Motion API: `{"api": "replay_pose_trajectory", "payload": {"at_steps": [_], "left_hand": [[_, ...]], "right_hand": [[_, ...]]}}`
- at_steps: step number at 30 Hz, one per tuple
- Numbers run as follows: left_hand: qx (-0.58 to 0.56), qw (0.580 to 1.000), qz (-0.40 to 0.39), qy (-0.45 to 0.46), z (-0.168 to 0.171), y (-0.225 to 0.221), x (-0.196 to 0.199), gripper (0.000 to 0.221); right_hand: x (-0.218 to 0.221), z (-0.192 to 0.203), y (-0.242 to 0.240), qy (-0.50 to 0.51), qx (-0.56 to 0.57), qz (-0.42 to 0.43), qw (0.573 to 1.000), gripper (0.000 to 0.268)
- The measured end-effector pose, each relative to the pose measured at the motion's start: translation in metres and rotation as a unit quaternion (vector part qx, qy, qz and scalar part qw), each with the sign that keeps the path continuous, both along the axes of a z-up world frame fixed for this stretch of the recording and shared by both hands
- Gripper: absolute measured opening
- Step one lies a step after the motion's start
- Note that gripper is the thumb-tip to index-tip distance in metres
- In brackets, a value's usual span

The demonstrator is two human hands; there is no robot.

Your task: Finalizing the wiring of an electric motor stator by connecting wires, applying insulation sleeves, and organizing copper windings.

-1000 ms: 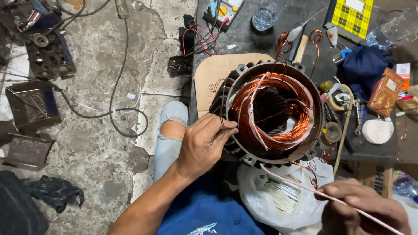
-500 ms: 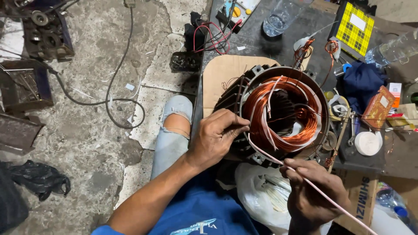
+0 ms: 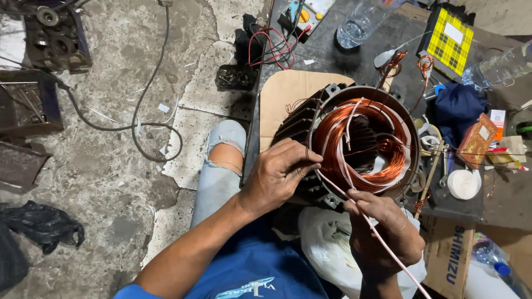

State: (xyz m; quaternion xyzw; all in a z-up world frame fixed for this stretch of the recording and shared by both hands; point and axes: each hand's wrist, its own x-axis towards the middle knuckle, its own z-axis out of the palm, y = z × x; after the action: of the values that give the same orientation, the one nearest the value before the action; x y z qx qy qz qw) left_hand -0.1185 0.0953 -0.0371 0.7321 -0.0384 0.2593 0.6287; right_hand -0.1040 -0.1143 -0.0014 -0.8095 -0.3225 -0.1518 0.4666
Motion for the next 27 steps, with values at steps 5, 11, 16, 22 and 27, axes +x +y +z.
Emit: {"api": "replay_pose_trajectory", "payload": {"at_steps": [5, 11, 16, 22, 27], "left_hand": [[0.027, 0.999, -0.008, -0.014, 0.005, 0.003, -0.002, 0.015], [0.099, 0.994, -0.006, -0.038, 0.001, 0.000, -0.002, 0.022], [0.243, 0.964, -0.003, -0.104, 0.018, -0.003, -0.003, 0.026], [0.365, 0.918, 0.035, -0.153, 0.030, -0.019, 0.003, 0.028], [0.391, 0.911, 0.018, -0.131, 0.043, -0.025, 0.010, 0.025]], "right_hand": [[0.003, 0.002, 0.006, -0.046, -0.024, 0.006, 0.999, 0.025], [0.004, 0.006, 0.012, -0.047, -0.031, -0.010, 0.998, 0.025], [0.009, 0.005, 0.013, -0.035, -0.006, -0.016, 0.999, 0.024], [0.011, 0.006, 0.016, 0.058, 0.077, -0.012, 0.995, 0.019], [0.014, 0.018, 0.011, 0.085, 0.085, -0.036, 0.992, 0.018]]}}
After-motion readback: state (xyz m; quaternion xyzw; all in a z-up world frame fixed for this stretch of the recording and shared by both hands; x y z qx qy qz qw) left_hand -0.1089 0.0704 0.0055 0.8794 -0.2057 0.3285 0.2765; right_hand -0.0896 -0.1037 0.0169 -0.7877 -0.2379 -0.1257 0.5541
